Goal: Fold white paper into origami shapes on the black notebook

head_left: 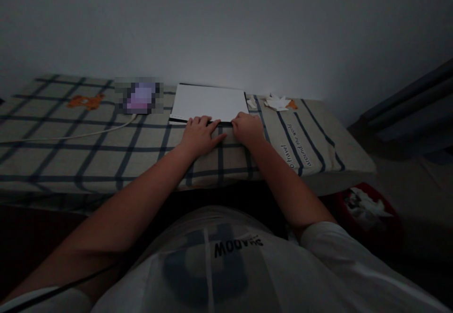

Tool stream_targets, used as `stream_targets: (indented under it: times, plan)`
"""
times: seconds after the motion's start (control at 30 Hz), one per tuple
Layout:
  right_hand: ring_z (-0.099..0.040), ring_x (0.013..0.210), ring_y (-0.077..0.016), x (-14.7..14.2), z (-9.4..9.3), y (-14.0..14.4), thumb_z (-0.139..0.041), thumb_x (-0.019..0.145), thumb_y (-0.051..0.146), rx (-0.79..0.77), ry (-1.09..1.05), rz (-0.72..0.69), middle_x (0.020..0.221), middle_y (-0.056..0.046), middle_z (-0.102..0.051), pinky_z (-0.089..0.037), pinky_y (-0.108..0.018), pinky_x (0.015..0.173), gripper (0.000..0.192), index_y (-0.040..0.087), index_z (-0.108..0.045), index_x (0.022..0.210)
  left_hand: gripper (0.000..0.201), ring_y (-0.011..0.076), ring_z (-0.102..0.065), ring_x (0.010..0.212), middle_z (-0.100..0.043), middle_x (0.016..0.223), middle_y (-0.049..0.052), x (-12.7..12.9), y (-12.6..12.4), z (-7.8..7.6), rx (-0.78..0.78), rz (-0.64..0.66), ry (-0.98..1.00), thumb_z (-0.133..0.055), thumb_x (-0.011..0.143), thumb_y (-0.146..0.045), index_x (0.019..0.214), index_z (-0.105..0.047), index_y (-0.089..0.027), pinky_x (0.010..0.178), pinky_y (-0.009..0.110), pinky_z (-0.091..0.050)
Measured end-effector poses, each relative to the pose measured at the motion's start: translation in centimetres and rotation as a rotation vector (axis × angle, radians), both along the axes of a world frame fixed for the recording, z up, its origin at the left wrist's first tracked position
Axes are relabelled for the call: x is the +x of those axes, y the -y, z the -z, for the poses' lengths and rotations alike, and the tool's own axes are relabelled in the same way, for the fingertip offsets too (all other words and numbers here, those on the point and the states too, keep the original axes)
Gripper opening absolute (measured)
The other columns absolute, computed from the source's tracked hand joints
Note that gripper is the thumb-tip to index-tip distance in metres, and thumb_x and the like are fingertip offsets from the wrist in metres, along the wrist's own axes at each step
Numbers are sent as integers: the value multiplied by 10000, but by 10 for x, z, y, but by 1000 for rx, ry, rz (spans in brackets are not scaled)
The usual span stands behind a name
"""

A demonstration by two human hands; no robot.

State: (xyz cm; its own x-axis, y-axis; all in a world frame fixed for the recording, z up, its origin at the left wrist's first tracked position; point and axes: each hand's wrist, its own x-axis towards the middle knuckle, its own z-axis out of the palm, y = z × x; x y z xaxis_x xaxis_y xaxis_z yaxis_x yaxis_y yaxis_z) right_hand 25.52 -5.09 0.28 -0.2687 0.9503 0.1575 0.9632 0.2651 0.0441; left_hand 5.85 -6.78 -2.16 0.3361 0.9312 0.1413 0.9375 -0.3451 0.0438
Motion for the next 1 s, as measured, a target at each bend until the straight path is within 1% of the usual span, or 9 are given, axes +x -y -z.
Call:
stream_targets:
  times: [0.23, 0.3, 0.37, 0.47, 0.6, 0.77, 0.93, 1.0]
  plan:
    - [-757, 1164, -339, 4, 1, -3, -403, 1171, 255, 15, -61, 77, 1339, -232, -839, -518, -460, 947, 520, 98, -879, 1308, 728, 416, -530, 1591, -580, 1775, 158, 0, 1, -1, -12, -13, 31, -384, 1187, -652, 1765, -571, -250, 1356, 567, -347]
    - [-745, 1176, -337, 6, 2, -4, -390, 1170, 242, 27, -54, 44, 1345, -227, -832, -511, -462, 960, 528, 93, -882, 1291, 720, 411, -525, 1599, -577, 1779, 152, 0, 2, -1, -17, -14, 40, -381, 1190, -649, 1763, -575, -258, 1364, 567, -341]
    - [-722, 1218, -328, 9, 2, -4, -398, 1163, 223, 29, -57, -26, 1367, -214, -819, -505, -458, 993, 514, 99, -883, 1279, 708, 405, -519, 1612, -570, 1788, 145, 0, 3, -1, -21, -23, 44, -388, 1193, -641, 1763, -576, -265, 1374, 564, -334]
    - [-689, 1295, -317, 13, 2, -4, -430, 1148, 201, 12, -95, -81, 1414, -195, -799, -490, -436, 1047, 477, 118, -872, 1307, 700, 407, -518, 1621, -570, 1787, 148, 0, 4, -2, -20, -30, 48, -408, 1193, -627, 1762, -578, -256, 1383, 564, -328]
    - [-686, 1313, -317, 15, 5, -7, -428, 1127, 176, 12, -134, -65, 1432, -187, -797, -471, -432, 1077, 480, 125, -852, 1345, 707, 413, -522, 1614, -583, 1774, 152, 1, 4, -2, -17, -27, 55, -404, 1191, -631, 1762, -580, -253, 1379, 574, -335]
    - [-709, 1299, -326, 15, 7, -9, -441, 1116, 175, 14, -152, -18, 1428, -199, -805, -491, -457, 1072, 497, 113, -857, 1381, 713, 404, -512, 1620, -573, 1786, 146, 0, 2, 0, -24, -31, 56, -393, 1190, -635, 1768, -573, -260, 1383, 567, -328]
    - [-728, 1248, -344, 14, 9, -10, -458, 1112, 202, 35, -111, -5, 1384, -212, -815, -505, -479, 1028, 496, 116, -885, 1350, 720, 409, -512, 1616, -575, 1782, 153, -1, 1, 1, -15, -24, 65, -384, 1188, -628, 1769, -573, -246, 1380, 577, -329]
    - [-723, 1257, -345, 13, 9, -10, -450, 1115, 194, 39, -109, -6, 1376, -213, -815, -501, -479, 1040, 498, 108, -884, 1345, 715, 408, -513, 1615, -577, 1780, 152, -1, 1, 0, -18, -26, 65, -385, 1189, -622, 1768, -576, -247, 1382, 576, -327]
